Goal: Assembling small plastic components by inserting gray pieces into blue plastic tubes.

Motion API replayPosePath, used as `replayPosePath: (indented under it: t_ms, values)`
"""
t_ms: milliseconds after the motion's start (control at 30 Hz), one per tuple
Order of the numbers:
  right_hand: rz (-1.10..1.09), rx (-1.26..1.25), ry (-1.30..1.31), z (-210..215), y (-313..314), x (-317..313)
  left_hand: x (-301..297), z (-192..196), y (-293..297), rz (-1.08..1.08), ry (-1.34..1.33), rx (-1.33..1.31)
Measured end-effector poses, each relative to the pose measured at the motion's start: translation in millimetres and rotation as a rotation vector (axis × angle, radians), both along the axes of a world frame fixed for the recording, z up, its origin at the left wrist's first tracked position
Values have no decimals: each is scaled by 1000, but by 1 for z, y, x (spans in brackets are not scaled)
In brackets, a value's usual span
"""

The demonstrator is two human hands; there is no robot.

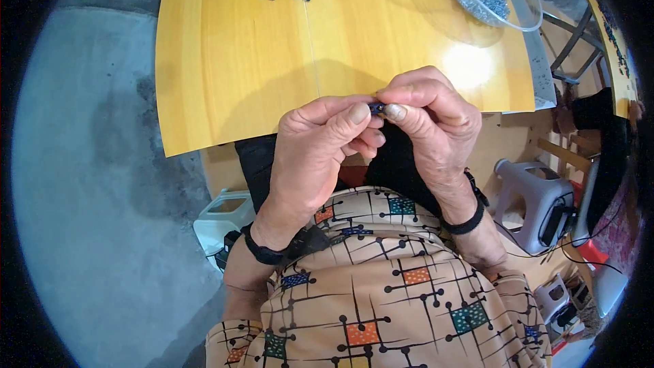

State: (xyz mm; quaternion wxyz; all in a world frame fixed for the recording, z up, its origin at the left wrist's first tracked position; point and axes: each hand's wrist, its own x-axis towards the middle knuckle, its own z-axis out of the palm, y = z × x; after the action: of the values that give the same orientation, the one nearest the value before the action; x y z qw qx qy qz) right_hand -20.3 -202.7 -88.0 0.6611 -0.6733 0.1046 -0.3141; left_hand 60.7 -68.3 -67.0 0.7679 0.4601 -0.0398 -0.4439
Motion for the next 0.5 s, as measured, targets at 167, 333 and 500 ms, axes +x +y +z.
replayPosePath:
  t_ms: [167, 333, 500]
  values:
    - [87, 329, 0, -4, 1, -2, -2, 3, -4, -9, -42, 60]
    - [214, 728, -42, -3, 3, -5, -2, 5, -5, -39, -90, 48]
    - [287, 865, 15, -1, -1, -4, -2, 3, -5, -31, -91, 17]
